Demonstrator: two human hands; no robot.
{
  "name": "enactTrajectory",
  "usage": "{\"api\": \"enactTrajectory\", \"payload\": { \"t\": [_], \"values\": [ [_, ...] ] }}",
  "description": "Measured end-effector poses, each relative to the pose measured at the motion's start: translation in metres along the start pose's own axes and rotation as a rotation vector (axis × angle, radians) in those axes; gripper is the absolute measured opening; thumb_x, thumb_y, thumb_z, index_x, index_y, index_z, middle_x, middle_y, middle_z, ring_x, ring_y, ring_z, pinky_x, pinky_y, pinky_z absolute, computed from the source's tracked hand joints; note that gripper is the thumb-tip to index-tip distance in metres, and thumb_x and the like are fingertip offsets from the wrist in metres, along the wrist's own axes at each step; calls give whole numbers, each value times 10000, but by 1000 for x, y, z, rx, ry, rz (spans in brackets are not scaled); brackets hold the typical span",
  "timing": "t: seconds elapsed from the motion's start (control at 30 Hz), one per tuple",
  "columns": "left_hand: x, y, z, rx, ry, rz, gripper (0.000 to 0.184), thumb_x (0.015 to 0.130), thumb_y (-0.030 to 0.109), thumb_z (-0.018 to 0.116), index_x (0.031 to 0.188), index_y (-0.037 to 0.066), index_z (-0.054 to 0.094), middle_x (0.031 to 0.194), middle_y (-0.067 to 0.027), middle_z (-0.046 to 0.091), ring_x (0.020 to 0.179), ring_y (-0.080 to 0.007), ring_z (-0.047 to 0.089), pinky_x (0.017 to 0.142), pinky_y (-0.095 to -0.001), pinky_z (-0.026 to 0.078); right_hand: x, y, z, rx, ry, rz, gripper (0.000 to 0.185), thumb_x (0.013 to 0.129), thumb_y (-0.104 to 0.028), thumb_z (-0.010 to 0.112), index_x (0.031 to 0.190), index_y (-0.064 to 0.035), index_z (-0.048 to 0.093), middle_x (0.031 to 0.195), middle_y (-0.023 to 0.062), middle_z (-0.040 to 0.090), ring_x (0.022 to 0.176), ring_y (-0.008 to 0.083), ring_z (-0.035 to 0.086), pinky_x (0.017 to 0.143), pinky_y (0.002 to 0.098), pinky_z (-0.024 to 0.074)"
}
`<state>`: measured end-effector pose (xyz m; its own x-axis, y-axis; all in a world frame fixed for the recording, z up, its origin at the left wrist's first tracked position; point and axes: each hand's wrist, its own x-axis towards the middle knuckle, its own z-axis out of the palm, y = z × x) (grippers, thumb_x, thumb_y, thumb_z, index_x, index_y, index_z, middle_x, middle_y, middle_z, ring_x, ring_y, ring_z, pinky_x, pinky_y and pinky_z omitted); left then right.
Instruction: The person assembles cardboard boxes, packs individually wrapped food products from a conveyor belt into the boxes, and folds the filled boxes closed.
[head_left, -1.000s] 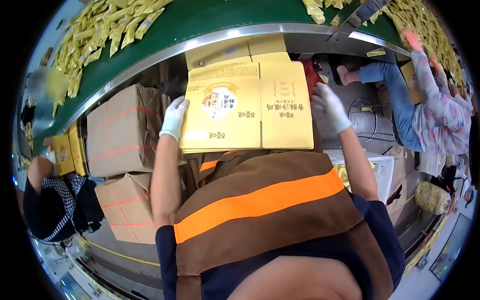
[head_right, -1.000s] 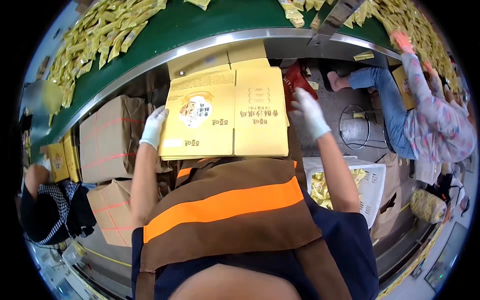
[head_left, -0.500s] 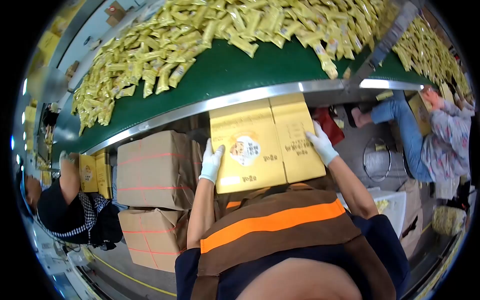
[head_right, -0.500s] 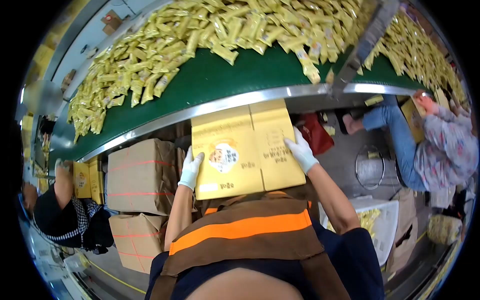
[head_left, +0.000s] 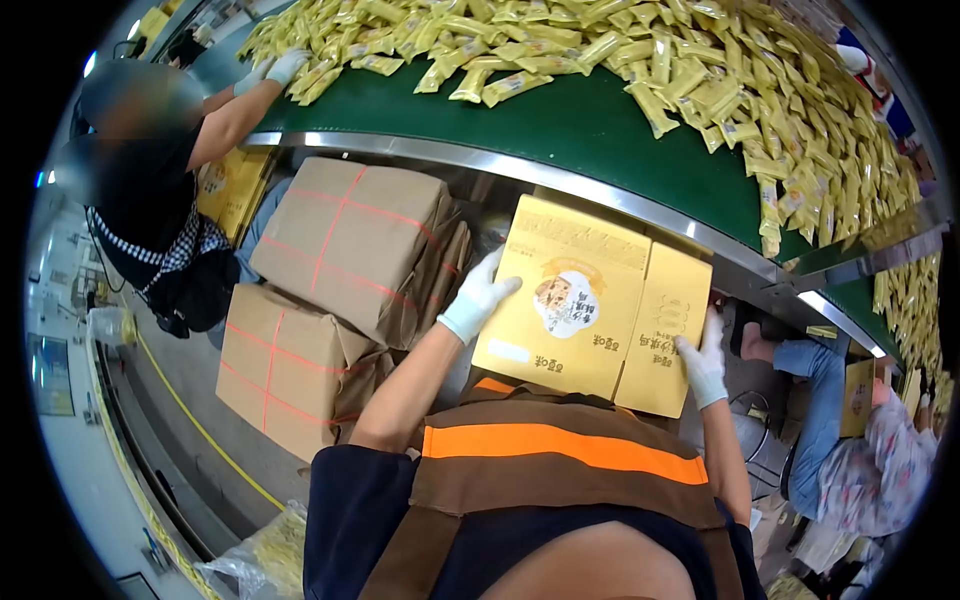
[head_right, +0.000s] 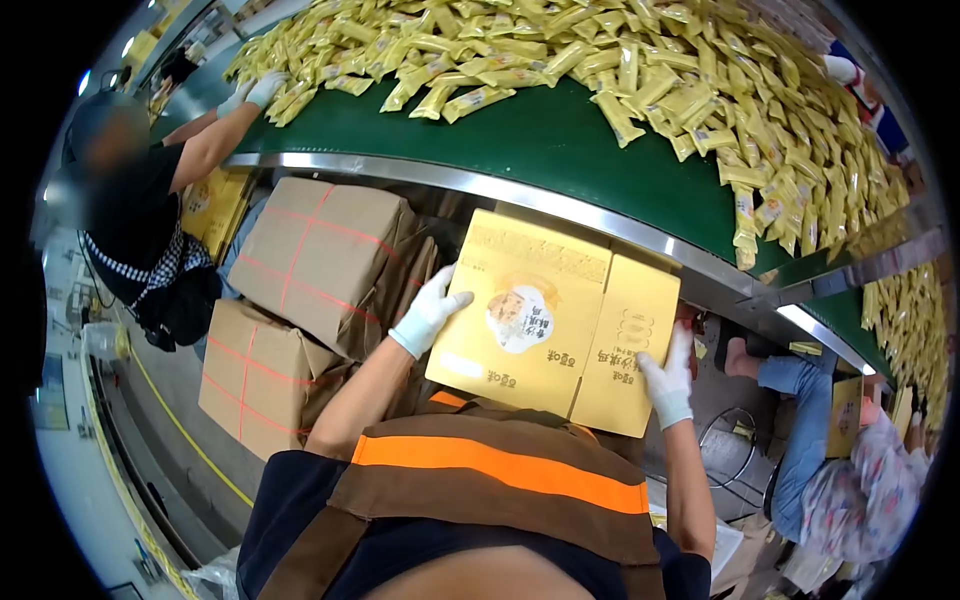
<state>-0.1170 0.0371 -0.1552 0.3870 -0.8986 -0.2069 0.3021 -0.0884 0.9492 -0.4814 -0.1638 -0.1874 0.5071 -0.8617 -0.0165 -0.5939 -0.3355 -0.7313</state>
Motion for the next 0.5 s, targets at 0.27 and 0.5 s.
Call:
{"api": "enactTrajectory", "payload": {
  "t": [0.27, 0.5],
  "values": [
    [-21, 85, 15, 98, 75, 227, 370, 914, 45, 525, 1276, -20, 480, 1217, -103, 583, 1100, -167, 554, 968, -310, 433, 38, -187, -91, -746, 344, -629, 594, 765, -202, 722, 1321, -122, 528, 1240, 84, 591, 1194, 268, 536, 1141, 503, 222],
    [-24, 54, 3, 29, 138, 240, 280, 909, 25, 532, 1188, -4, 515, 1148, -78, 612, 1054, -141, 564, 961, -305, 432, 30, -201, -80, -579, 462, -780, 463, 681, -93, 771, 1122, -76, 633, 1101, 106, 590, 1049, 310, 585, 927, 431, 457]
  ]
}}
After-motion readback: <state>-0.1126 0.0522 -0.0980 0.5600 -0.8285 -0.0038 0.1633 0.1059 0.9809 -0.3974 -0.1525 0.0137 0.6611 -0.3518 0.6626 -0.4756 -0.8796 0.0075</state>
